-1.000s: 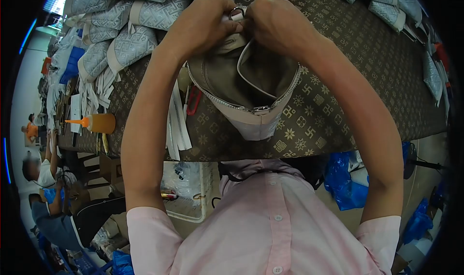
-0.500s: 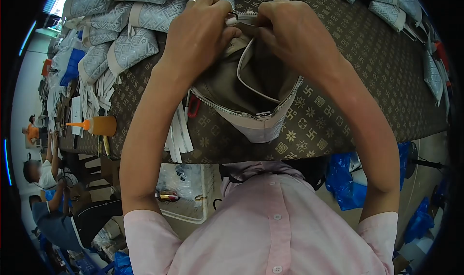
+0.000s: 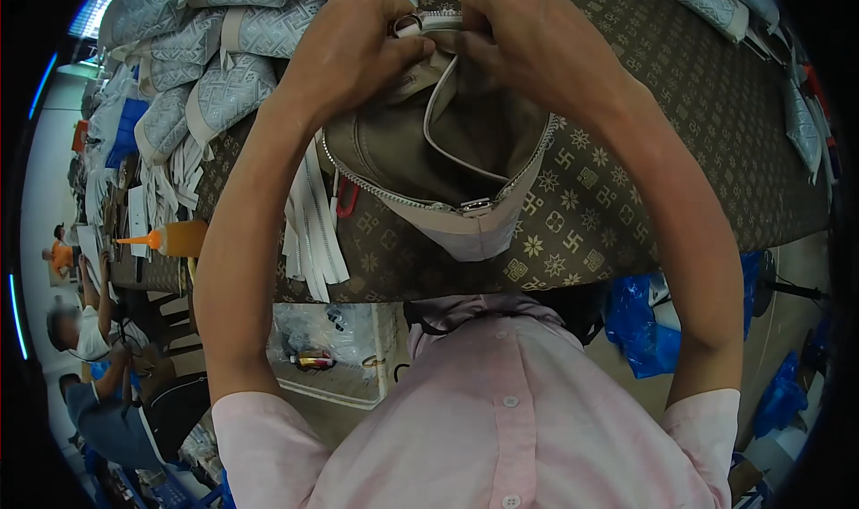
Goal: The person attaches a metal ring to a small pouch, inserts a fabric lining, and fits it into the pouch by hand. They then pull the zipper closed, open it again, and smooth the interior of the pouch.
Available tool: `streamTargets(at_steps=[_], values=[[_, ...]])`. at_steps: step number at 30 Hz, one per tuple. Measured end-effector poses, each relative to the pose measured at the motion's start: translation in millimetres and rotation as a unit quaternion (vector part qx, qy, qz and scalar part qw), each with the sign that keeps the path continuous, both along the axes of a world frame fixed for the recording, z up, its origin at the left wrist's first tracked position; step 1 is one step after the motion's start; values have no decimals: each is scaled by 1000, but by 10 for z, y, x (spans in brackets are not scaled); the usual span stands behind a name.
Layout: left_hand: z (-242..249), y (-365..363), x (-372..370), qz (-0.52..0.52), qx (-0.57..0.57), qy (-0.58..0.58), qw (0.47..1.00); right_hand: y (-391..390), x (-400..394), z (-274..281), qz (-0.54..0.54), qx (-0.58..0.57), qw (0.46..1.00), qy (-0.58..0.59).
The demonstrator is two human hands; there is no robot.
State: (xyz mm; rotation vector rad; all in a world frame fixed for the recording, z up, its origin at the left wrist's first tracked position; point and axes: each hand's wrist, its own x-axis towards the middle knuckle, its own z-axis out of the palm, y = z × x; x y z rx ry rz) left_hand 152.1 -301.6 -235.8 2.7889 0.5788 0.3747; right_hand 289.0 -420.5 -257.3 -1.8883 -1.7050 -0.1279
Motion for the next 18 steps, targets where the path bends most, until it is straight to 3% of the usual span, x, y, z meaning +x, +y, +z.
streamTargets(at_steps=[3, 8, 12, 14, 18], values=[[3, 20, -8, 24, -53, 29, 998, 14, 6, -7, 2, -4, 1000, 9], [-54, 82, -15, -29, -92, -16, 995, 32, 13, -1, 0, -8, 1000, 21], [-64, 135, -9, -28, -83, -2, 996, 59, 11, 26, 4, -11, 1000, 23], [-88, 173, -1, -14, -12, 7, 1000, 71, 29, 36, 8, -12, 1000, 19], [-159, 232, -12, -15, -38, 6, 999, 85, 121, -35, 24, 11, 1000, -2]])
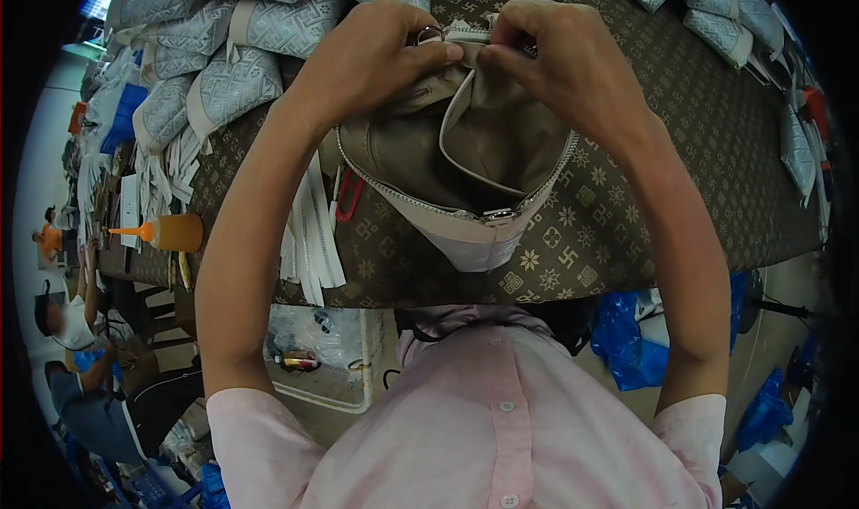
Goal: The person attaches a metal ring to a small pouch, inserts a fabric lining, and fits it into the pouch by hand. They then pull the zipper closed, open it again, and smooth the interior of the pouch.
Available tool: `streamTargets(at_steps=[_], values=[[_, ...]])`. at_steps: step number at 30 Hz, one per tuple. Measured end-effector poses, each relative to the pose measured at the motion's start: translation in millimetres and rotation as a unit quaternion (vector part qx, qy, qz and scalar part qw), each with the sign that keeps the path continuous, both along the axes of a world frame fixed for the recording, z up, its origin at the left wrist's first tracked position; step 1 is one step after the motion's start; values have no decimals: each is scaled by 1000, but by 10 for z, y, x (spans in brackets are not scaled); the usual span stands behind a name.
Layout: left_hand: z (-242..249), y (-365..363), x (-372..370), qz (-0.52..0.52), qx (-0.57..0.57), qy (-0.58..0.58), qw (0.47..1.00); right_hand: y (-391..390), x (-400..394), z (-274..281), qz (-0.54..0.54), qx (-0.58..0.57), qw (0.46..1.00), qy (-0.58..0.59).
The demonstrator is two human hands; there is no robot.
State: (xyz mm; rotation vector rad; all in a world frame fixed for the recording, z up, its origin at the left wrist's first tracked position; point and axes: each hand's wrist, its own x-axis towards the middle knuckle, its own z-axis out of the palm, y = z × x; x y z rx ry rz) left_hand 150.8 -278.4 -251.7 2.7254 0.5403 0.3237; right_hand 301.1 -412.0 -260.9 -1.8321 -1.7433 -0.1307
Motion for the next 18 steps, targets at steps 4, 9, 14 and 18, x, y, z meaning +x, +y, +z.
streamTargets(at_steps=[4, 9, 14, 18], values=[[-33, 8, -11, -39, 6, -45, 998, 25, -23, 35, -3, -12, 1000, -5], [-71, 27, -19, -28, 20, -54, 998, 50, -33, 45, -19, -35, 999, 11], [-26, 16, -40, -4, -49, -4, 999, 66, -27, 87, -35, -63, 997, 24], [-9, -10, -37, 9, -78, 7, 997, 77, 14, 24, 24, 30, 999, 16]])
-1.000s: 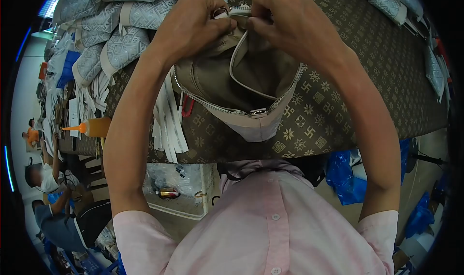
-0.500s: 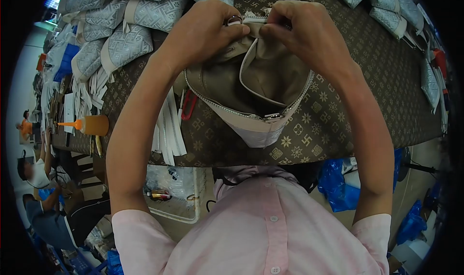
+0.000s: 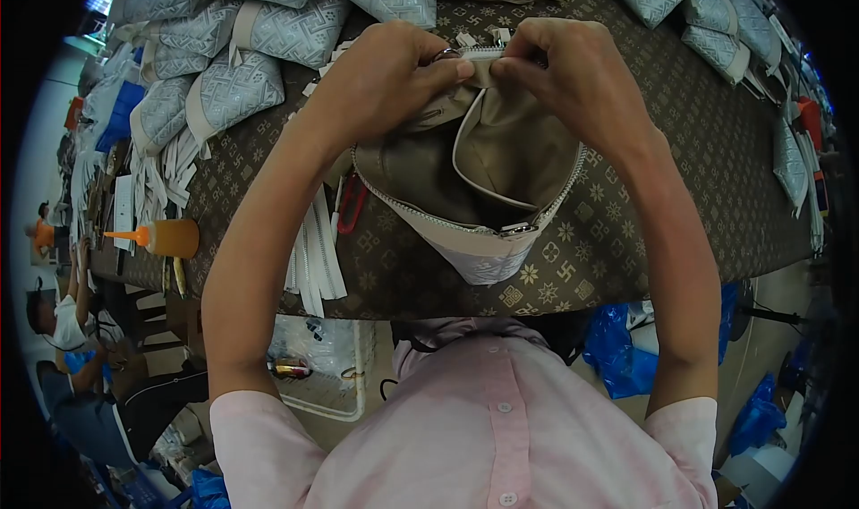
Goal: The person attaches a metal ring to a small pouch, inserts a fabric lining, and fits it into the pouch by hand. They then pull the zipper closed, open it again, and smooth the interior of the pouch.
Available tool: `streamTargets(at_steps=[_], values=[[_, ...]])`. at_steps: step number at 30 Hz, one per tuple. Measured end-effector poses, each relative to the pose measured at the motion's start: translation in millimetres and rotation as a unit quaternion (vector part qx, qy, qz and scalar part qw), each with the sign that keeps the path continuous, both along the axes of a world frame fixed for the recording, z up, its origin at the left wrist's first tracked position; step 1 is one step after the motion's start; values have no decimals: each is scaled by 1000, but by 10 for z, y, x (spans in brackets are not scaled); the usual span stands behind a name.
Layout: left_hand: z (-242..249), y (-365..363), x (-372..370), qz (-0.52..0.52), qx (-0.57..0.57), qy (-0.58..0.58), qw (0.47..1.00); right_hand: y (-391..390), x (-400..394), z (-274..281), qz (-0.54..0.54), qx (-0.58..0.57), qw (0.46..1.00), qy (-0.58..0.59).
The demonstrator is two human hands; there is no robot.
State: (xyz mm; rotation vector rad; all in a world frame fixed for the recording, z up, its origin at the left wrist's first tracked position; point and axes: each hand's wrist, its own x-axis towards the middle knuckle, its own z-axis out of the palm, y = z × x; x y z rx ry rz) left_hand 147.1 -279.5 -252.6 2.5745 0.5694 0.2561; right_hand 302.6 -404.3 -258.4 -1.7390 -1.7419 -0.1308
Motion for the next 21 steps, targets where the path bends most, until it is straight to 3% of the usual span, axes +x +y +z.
streamTargets(at_steps=[5, 8, 21], values=[[-106, 10, 30, -51, 85, -109, 989, 5, -3, 16, -5, -12, 1000, 23], [-49, -13, 65, -36, 82, -73, 993, 0, 9, 10, -3, -17, 999, 49], [-47, 9, 82, -52, 88, -108, 989, -60, 2, 19, 0, -11, 998, 61]])
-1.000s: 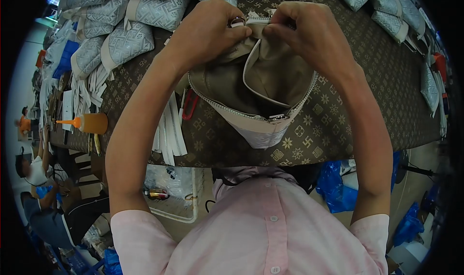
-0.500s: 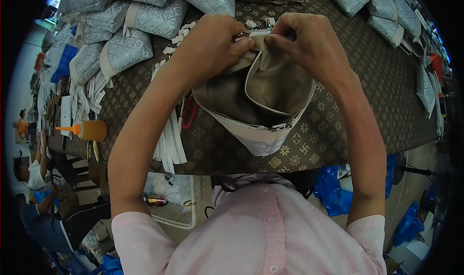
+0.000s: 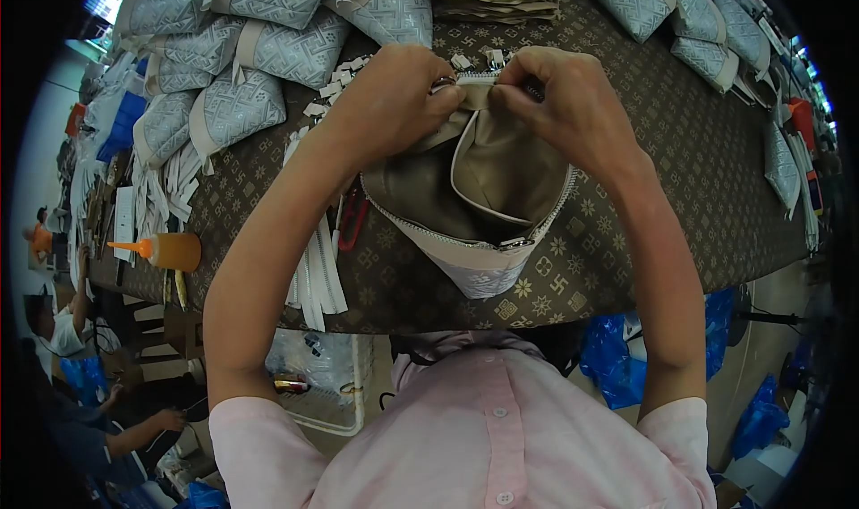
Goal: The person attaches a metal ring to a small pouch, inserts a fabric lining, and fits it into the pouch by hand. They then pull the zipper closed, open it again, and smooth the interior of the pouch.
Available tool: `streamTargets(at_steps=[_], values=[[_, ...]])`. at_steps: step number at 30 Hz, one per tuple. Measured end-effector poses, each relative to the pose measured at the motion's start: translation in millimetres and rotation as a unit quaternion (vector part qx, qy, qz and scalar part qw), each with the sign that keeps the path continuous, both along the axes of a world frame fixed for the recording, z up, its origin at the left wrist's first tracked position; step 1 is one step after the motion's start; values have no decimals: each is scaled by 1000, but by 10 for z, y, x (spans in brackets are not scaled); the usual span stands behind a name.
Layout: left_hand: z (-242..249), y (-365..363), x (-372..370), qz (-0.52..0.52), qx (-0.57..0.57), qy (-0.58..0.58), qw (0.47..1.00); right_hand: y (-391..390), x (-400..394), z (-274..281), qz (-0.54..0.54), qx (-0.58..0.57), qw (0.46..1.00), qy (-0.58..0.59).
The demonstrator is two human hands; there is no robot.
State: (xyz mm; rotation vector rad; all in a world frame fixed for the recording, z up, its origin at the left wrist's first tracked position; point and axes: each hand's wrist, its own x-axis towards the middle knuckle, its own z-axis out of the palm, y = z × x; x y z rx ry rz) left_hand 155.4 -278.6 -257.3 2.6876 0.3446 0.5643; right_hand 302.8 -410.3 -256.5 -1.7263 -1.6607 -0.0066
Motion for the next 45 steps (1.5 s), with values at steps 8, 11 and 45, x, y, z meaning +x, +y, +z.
streamTargets(at_steps=[8, 11, 45], values=[[-48, 11, -9, -8, 2, -2, 1000, 30, -14, 2, -13, -21, 1000, 15], [-54, 13, -9, -25, 16, -13, 999, 39, -8, -12, -3, -2, 1000, 5], [190, 5, -115, -16, -75, 143, 987, 306, -7, 157, 189, -78, 976, -72]])
